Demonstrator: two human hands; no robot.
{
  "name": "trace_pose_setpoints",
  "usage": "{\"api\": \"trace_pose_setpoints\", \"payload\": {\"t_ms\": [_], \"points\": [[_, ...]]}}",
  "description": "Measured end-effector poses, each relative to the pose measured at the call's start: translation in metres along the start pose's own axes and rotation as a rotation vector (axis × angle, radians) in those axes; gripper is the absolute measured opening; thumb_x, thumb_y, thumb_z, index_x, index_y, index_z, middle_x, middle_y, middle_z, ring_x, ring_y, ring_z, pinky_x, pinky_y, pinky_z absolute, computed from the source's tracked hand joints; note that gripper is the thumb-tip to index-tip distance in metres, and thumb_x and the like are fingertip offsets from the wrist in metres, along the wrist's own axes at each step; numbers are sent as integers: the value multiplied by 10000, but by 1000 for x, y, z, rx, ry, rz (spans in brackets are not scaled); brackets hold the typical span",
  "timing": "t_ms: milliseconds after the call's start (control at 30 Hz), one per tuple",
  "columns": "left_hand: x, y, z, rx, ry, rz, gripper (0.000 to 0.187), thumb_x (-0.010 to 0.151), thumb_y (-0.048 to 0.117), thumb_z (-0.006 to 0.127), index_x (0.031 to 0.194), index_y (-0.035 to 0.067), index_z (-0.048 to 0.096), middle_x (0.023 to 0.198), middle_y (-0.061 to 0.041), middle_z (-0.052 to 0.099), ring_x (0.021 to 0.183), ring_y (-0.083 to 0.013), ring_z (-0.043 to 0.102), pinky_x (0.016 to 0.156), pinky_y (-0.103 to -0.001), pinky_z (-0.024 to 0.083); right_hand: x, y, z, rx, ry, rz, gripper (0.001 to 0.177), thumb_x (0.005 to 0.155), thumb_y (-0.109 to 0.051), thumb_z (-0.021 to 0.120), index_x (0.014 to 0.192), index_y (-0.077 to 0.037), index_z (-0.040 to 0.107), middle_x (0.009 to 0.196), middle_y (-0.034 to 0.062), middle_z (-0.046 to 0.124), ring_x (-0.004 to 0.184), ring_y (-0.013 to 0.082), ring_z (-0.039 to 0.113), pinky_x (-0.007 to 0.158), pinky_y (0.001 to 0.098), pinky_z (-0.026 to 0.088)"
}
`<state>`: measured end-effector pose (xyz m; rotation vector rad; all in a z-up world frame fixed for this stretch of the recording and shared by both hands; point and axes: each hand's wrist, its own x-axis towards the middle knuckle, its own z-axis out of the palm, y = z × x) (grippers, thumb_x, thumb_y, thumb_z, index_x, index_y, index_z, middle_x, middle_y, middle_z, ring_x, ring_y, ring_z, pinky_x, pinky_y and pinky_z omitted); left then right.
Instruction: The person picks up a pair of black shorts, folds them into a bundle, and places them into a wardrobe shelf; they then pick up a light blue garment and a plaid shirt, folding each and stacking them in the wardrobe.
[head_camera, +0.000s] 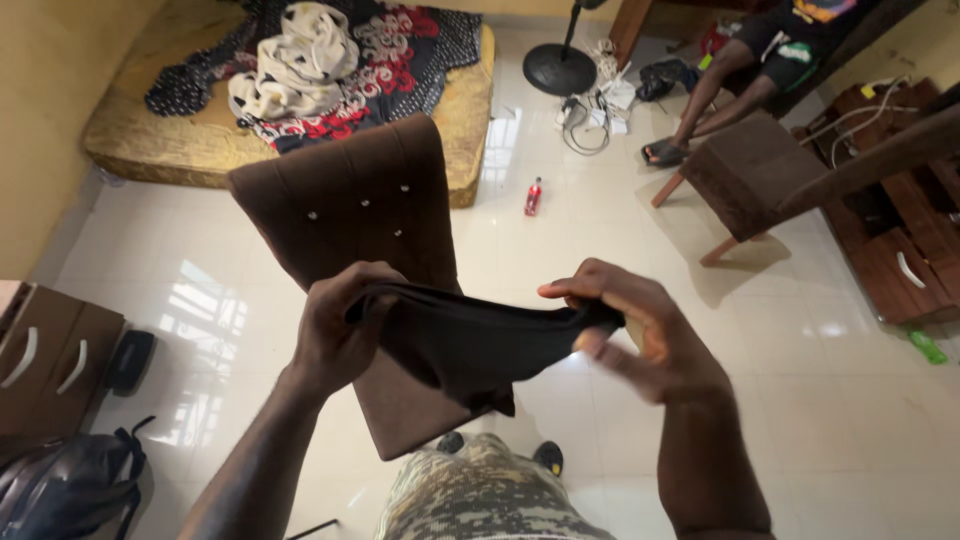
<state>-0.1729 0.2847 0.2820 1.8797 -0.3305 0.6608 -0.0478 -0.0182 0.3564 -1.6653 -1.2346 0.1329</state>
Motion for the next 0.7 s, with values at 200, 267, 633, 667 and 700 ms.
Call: {"api": "trace_pose_setpoints", "payload": {"t_ms": [200,267,633,667,700], "points": [[-9,3,-19,78,-12,109,89,986,25,609,1072,27,632,838,-69,689,675,-164,676,572,-305,495,16,8,8,-157,-16,-15,213,859,41,751,1055,0,678,909,75,629,788,164,606,699,294,490],[-7,15,-25,140,9,146,73,962,40,652,1033,32,639,811,-66,683,664,-169,661,572,-310,488,18,15,8,-93,-15,-33,177,858,46,769,999,-23,688,923,74,658,789,161,635,688,288,491],[-7,40,-47,92,-209,-251,400,653,310,951,873,30,769,606,4,675,581,-49,568,480,-269,468,36,60,12,-24,87,66,169,855,-16,814,978,-10,698,844,21,738,796,49,690,725,215,551],[-9,34,-46,53,-203,-367,309,726,266,920,845,23,770,604,24,638,598,-33,537,496,-269,456,38,68,13,-20,76,61,169,855,-16,814,978,-10,698,844,21,738,796,49,690,725,215,551],[-12,27,-44,13,-197,-482,237,799,221,889,818,15,772,601,44,601,615,-18,505,513,-268,445,42,77,13,18,72,103,175,855,-19,831,955,-4,688,839,11,712,784,42,637,702,213,520]]}}
